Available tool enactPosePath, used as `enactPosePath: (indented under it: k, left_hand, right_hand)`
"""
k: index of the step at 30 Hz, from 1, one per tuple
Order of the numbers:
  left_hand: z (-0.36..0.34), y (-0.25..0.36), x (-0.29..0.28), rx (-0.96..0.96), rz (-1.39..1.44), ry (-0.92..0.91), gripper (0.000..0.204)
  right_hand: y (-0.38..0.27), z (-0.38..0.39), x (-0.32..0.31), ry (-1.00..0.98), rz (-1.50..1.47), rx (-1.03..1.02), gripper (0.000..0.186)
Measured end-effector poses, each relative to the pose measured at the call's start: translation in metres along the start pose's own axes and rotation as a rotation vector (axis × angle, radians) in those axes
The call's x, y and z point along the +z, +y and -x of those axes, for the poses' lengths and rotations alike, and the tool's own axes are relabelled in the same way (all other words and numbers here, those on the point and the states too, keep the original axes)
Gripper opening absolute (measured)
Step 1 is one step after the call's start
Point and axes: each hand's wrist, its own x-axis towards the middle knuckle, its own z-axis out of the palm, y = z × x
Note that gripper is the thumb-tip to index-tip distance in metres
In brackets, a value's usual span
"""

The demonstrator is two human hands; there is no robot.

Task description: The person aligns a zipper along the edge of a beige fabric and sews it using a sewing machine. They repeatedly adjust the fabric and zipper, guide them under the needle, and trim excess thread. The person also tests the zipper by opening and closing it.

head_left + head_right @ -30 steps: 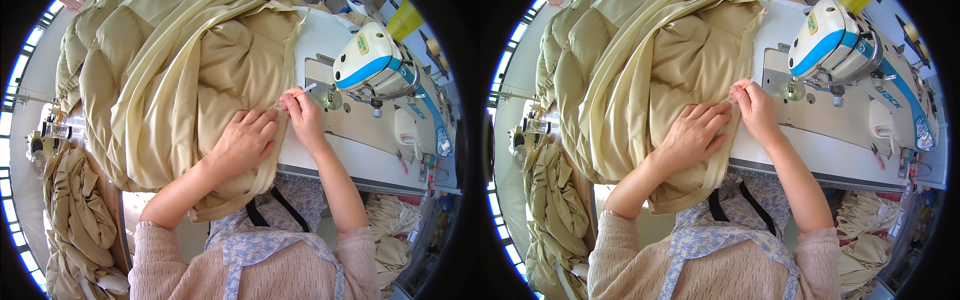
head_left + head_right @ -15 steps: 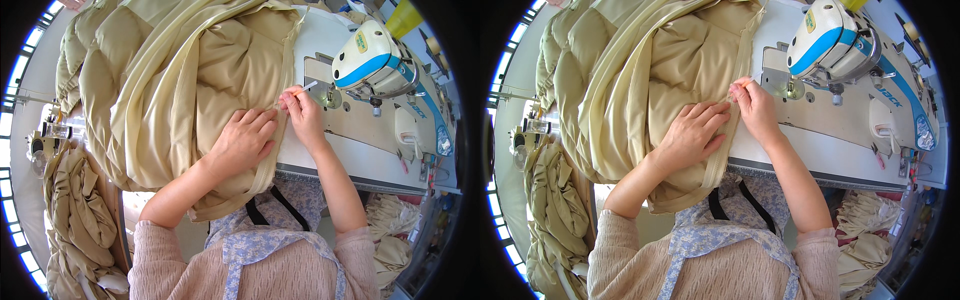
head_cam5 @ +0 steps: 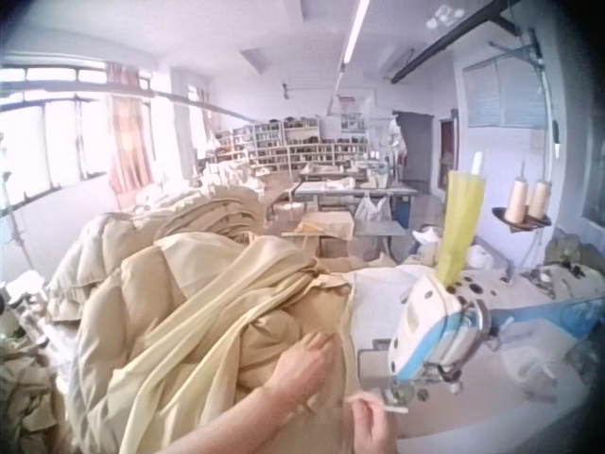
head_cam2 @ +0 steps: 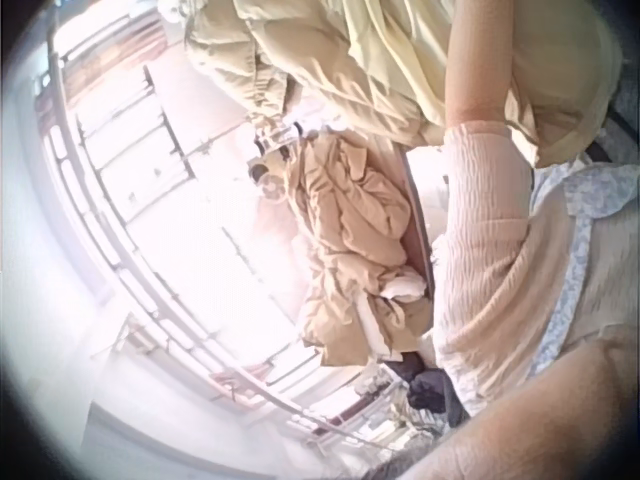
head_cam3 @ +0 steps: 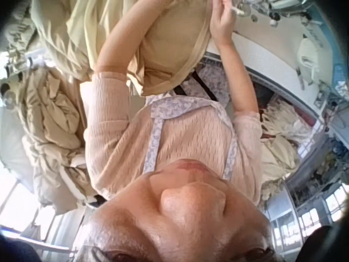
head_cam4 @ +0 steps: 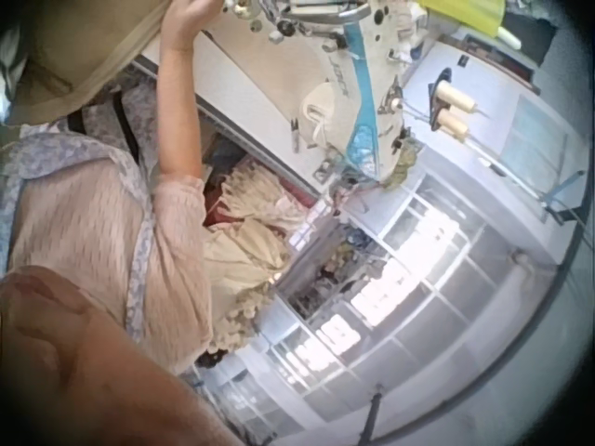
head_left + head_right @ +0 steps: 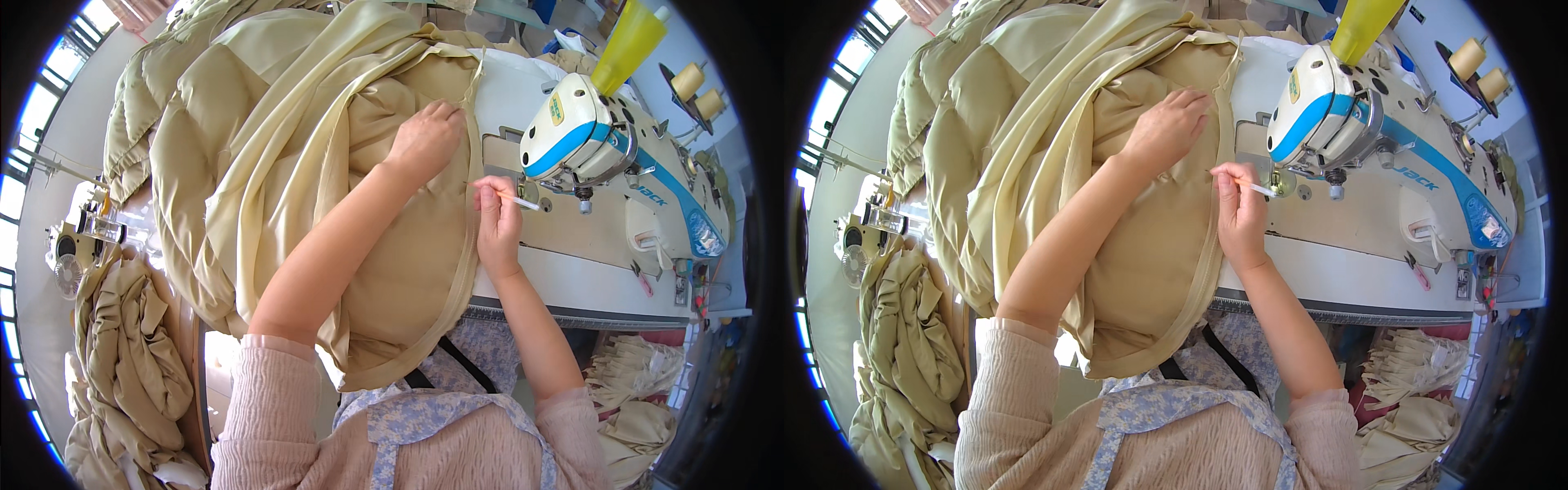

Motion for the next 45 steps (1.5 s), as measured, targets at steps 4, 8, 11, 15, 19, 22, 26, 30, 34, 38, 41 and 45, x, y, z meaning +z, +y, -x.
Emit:
enactPosePath:
  k: [4, 8, 11, 15, 19, 22, 26, 30, 34, 38, 41, 45]
  left_hand:
    - [0.025, -0.017, 0.047, 0.104, -0.076, -0.090, 0.052]
    - [0.060, -0.037, 0.014, 0.162, -0.002, -0.119, 0.052]
    - [0.058, -0.030, -0.009, 0.083, 0.033, -0.211, 0.047]
    - [0.021, -0.004, -0.026, -0.177, 0.005, -0.512, 0.034]
    - [0.025, -0.012, -0.004, 0.074, -0.272, -0.390, 0.029]
    - [0.034, -0.023, 0.008, 0.190, -0.265, -0.160, 0.030]
    - [0.037, -0.035, 0.024, 0.164, -0.011, -0.060, 0.029]
    - [0.036, -0.037, 0.028, 0.130, 0.066, -0.071, 0.030]
    - [0.037, -0.039, 0.026, 0.114, 0.099, -0.053, 0.030]
    - [0.036, -0.038, 0.024, 0.094, 0.125, -0.045, 0.031]
    - [0.036, -0.035, 0.022, 0.085, 0.101, -0.061, 0.030]
    - [0.036, -0.035, 0.021, 0.083, 0.120, -0.062, 0.030]
  right_hand:
    - [-0.004, 0.000, -0.006, -0.020, -0.062, -0.053, 0.016]
    - [-0.005, -0.008, -0.007, -0.081, -0.142, 0.006, 0.022]
    - [-0.002, -0.040, 0.008, -0.091, -0.145, 0.065, 0.029]
    - [0.020, -0.088, 0.031, -0.028, -0.105, 0.163, 0.035]
    - [0.059, -0.105, 0.048, 0.003, -0.004, 0.149, 0.032]
    - [0.062, -0.110, 0.051, -0.038, 0.130, 0.124, 0.030]
    - [0.062, -0.111, 0.049, -0.092, 0.232, 0.106, 0.030]
    - [0.070, -0.109, 0.048, 0.002, -0.051, 0.131, 0.028]
    - [0.070, -0.112, 0.044, 0.013, -0.079, 0.128, 0.025]
    - [0.069, -0.112, 0.044, -0.032, -0.078, 0.203, 0.023]
    - [0.073, -0.112, 0.045, -0.069, -0.015, 0.175, 0.022]
    - [0.077, -0.114, 0.047, -0.065, -0.008, 0.135, 0.021]
